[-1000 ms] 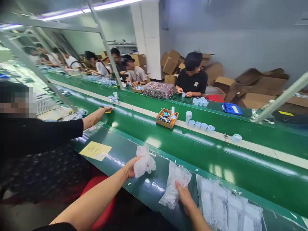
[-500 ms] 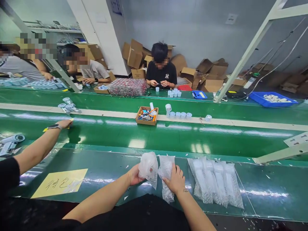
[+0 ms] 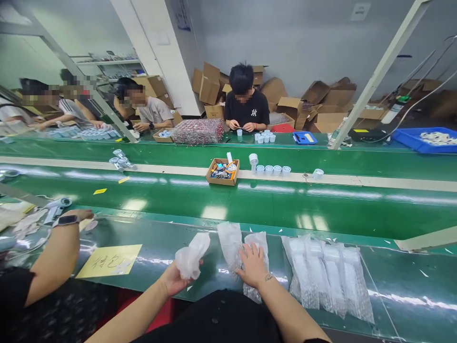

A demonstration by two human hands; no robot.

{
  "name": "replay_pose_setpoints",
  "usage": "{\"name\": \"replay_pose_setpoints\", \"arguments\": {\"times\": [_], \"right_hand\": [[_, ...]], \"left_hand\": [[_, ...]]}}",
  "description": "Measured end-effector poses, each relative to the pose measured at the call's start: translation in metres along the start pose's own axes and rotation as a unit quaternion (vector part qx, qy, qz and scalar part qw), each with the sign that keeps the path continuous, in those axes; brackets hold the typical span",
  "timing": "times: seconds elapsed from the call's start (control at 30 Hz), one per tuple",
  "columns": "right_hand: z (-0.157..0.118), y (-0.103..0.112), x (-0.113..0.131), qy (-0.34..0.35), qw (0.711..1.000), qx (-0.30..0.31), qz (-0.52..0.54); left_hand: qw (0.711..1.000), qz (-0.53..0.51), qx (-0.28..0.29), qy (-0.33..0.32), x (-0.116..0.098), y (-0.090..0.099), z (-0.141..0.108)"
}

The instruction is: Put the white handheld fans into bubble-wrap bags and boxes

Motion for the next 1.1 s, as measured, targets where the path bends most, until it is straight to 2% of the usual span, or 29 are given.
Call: {"name": "replay_pose_setpoints", "arguments": {"times": [0.07,0.1,0.17,0.23,0.27,0.37,0.43,0.47,0.53,0.6,0.67,0.7,0.73,0.77,0.83,0.9,0.93,0.97,1.0,1.03,1.07,1.1], "right_hand": [[-0.003,0.006,-0.003,0.025,0.999,-0.008,0.019],[-0.006,0.013,-0.003,0.036,0.998,-0.034,0.038],[-0.014,0.034,0.005,0.057,0.985,-0.109,0.118],[-0.020,0.052,0.019,0.071,0.947,-0.145,0.277],[-0.022,0.058,0.029,0.074,0.914,-0.131,0.376],[-0.025,0.067,0.061,0.080,0.784,-0.048,0.613],[-0.028,0.075,0.068,0.075,0.711,-0.062,0.696],[-0.030,0.079,0.066,0.062,0.679,-0.088,0.726],[-0.035,0.086,0.052,0.020,0.615,-0.138,0.776],[-0.040,0.091,0.036,-0.010,0.564,-0.157,0.811],[-0.043,0.095,0.028,-0.019,0.530,-0.167,0.831],[-0.045,0.096,0.027,-0.022,0.519,-0.175,0.836],[-0.046,0.097,0.029,-0.027,0.509,-0.186,0.840],[-0.046,0.096,0.032,-0.035,0.502,-0.196,0.842],[-0.045,0.093,0.045,-0.050,0.495,-0.194,0.846],[-0.042,0.089,0.057,-0.052,0.495,-0.167,0.851],[-0.041,0.087,0.060,-0.055,0.496,-0.155,0.853],[-0.041,0.087,0.060,-0.060,0.495,-0.149,0.854],[-0.041,0.087,0.057,-0.067,0.491,-0.151,0.855],[-0.042,0.088,0.052,-0.072,0.489,-0.163,0.854],[-0.043,0.090,0.045,-0.073,0.488,-0.180,0.851],[-0.045,0.093,0.038,-0.069,0.490,-0.197,0.846]], "left_hand": [[0.995,0.062,-0.065,-0.031,-0.012,0.004,-0.021],[0.991,0.098,-0.086,-0.045,-0.018,0.001,-0.031],[0.983,0.155,-0.079,-0.061,-0.029,-0.014,-0.047],[0.980,0.189,-0.029,-0.062,-0.033,-0.042,-0.055],[0.978,0.199,0.006,-0.058,-0.031,-0.059,-0.056],[0.968,0.214,0.119,-0.045,-0.016,-0.108,-0.048],[0.961,0.211,0.171,-0.054,-0.004,-0.128,-0.040],[0.959,0.209,0.183,-0.061,0.001,-0.131,-0.037],[0.959,0.219,0.166,-0.064,0.010,-0.123,-0.032],[0.962,0.250,0.098,-0.057,0.013,-0.104,-0.032],[0.947,0.312,0.008,-0.077,0.010,-0.089,-0.037],[0.926,0.362,-0.031,-0.107,0.006,-0.087,-0.042],[0.891,0.425,-0.057,-0.147,0.002,-0.092,-0.048],[0.843,0.501,-0.067,-0.186,0.000,-0.102,-0.054],[0.710,0.658,-0.054,-0.246,0.001,-0.132,-0.063],[0.575,0.771,-0.038,-0.273,0.006,-0.160,-0.066],[0.529,0.799,-0.040,-0.284,0.007,-0.169,-0.066],[0.507,0.806,-0.048,-0.301,0.005,-0.173,-0.065],[0.513,0.793,-0.059,-0.324,0.001,-0.174,-0.064],[0.543,0.759,-0.071,-0.352,-0.006,-0.171,-0.064],[0.592,0.706,-0.085,-0.380,-0.014,-0.165,-0.064],[0.652,0.637,-0.095,-0.400,-0.022,-0.156,-0.065]]}}
Point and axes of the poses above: each hand's wrist, its own z-axis towards the middle knuckle, its own y-axis out of the back of the hand, x = y × z, the point moved 4 cm from there along z, towards the middle knuckle, and after that the axes turned 6 degrees about x, right-handed, at the moved point
